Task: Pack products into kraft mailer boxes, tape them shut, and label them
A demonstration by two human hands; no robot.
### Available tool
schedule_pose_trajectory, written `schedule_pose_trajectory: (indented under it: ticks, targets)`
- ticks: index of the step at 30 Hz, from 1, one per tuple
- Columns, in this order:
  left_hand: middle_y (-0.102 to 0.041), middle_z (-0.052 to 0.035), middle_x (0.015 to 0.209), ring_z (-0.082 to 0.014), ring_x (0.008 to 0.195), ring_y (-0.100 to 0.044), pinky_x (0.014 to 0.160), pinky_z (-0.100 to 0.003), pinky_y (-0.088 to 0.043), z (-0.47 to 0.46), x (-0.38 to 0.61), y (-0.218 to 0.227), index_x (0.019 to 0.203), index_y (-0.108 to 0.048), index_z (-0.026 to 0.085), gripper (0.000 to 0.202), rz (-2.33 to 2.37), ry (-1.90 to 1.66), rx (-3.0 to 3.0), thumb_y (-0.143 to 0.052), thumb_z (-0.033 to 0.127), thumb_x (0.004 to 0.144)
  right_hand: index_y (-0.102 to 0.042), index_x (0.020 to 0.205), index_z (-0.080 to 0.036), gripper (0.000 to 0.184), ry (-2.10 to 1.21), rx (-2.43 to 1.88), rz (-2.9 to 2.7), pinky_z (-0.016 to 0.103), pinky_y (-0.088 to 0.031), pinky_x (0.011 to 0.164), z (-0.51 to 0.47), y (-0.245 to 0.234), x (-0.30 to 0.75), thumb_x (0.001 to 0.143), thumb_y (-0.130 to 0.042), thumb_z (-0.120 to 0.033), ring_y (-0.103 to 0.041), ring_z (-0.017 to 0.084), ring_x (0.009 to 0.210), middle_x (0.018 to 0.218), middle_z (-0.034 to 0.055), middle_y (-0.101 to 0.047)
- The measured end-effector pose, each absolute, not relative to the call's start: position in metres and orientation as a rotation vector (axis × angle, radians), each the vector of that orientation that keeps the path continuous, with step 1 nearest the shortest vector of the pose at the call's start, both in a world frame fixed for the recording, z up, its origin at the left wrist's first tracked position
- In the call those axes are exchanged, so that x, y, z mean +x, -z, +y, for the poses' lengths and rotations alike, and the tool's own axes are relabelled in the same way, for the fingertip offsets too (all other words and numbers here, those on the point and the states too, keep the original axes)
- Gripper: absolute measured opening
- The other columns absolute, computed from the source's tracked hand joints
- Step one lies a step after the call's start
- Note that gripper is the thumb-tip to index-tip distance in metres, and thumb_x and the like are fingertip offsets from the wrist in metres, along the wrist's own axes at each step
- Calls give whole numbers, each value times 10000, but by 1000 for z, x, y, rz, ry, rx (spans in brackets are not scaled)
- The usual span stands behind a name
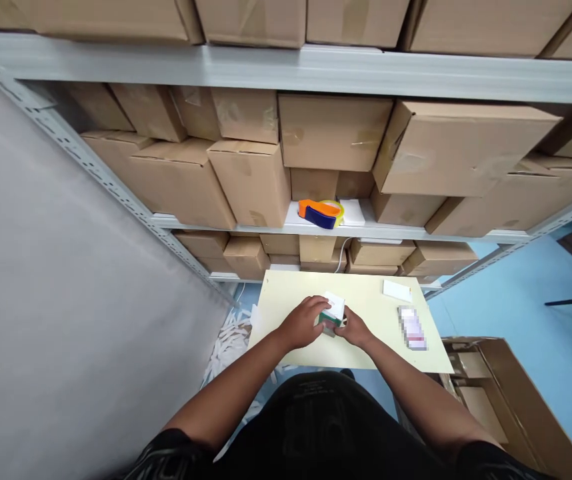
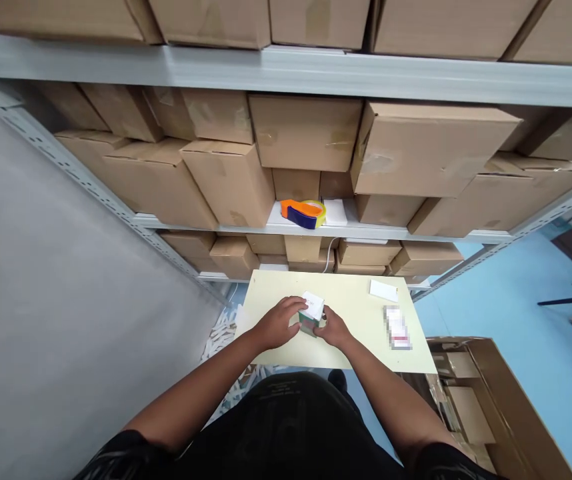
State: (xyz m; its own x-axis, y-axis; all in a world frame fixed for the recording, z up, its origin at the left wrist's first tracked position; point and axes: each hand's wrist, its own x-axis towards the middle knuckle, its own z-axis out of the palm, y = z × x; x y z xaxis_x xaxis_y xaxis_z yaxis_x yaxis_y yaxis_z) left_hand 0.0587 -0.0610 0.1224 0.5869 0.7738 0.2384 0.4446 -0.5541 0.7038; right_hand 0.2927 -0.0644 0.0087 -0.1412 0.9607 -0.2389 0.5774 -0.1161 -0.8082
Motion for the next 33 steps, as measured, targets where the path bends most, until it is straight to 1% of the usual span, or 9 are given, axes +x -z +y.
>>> schedule_pose_trajectory:
  ticks: [8, 12, 14, 18, 22, 25, 28, 31, 33]
  targets:
    - [-544, -120, 1460, -272, 1385, -452, 1183, -478, -409, -7, 116, -97, 1373, -568, 217, 519, 1048, -540, 2382, -603, 120, 864, -548, 1334, -220, 698, -1268, -1601, -1781, 391, -516, 939, -30, 21, 332, 669, -757, -215, -646, 251, 1076, 1201, 63, -690]
    - [-449, -136, 1576, -350, 1491, -338, 1223, -534, -328, 8, 122, -87, 1483, -473, 225, 800, 971, -252, 2440, -809, 321, 763, -531, 1380, -222, 748, -1308, -1629, -1796, 408, -512, 969, -27, 39, 342, 669, -765, -212, -620, 275, 1172, 1280, 89, -659]
    - [-445, -138, 1587, -354, 1478, -375, 1204, -523, -351, 10, 122, -83, 1505, -449, 230, 841, 987, -106, 2426, -815, 328, 755, -513, 1408, -221, 779, -1336, -1647, -1781, 413, -511, 982, -29, 47, 346, 669, -761, -193, -610, 281, 1204, 1311, 99, -644]
    - [-502, -111, 1553, -298, 1388, -514, 1137, -426, -438, 9, 123, -79, 1472, -493, 228, 682, 1050, 21, 2332, -709, 282, 827, -465, 1464, -250, 852, -1410, -1650, -1718, 432, -500, 1019, -33, 55, 352, 670, -767, -185, -615, 276, 1217, 1336, 85, -636]
    - [-578, -86, 1484, -279, 1332, -565, 1100, -387, -457, 12, 129, -82, 1409, -550, 240, 551, 1091, -48, 2279, -647, 412, 895, -376, 1535, -257, 1000, -1405, -1647, -1648, 468, -477, 1069, -38, 47, 356, 644, -830, -258, -589, 287, 1260, 1416, 98, -580]
    - [-706, -50, 1277, -253, 1138, -671, 955, -363, -514, 22, 138, -81, 1335, -586, 273, 428, 1197, -87, 2209, -524, 490, 972, -360, 1536, -278, 963, -1307, -1611, -1633, 484, -509, 1025, -45, 32, 357, 693, -819, -339, -589, 290, 1234, 1433, 103, -543]
    - [-748, -37, 1059, -237, 972, -704, 832, -342, -519, 35, 153, -74, 1314, -573, 264, 408, 1445, -126, 2063, -465, 503, 1002, -389, 1509, -273, 849, -1159, -1624, -1601, 451, -567, 892, -52, 17, 353, 765, -767, -427, -626, 265, 1080, 1365, 114, -539]
    - [-705, -73, 1165, -235, 1037, -678, 829, -330, -509, 41, 162, -63, 1339, -546, 219, 434, 1683, -261, 1979, -561, 426, 959, -432, 1470, -246, 754, -1051, -1738, -1539, 417, -574, 832, -52, 3, 343, 820, -708, -511, -634, 224, 920, 1259, 107, -548]
    - [-661, -86, 1247, -230, 1109, -645, 855, -321, -504, 39, 162, -58, 1262, -604, 207, 351, 1690, -323, 2035, -585, 326, 932, -450, 1446, -225, 737, -1031, -1829, -1525, 402, -564, 847, -49, -3, 335, 821, -703, -522, -638, 217, 903, 1224, 101, -553]
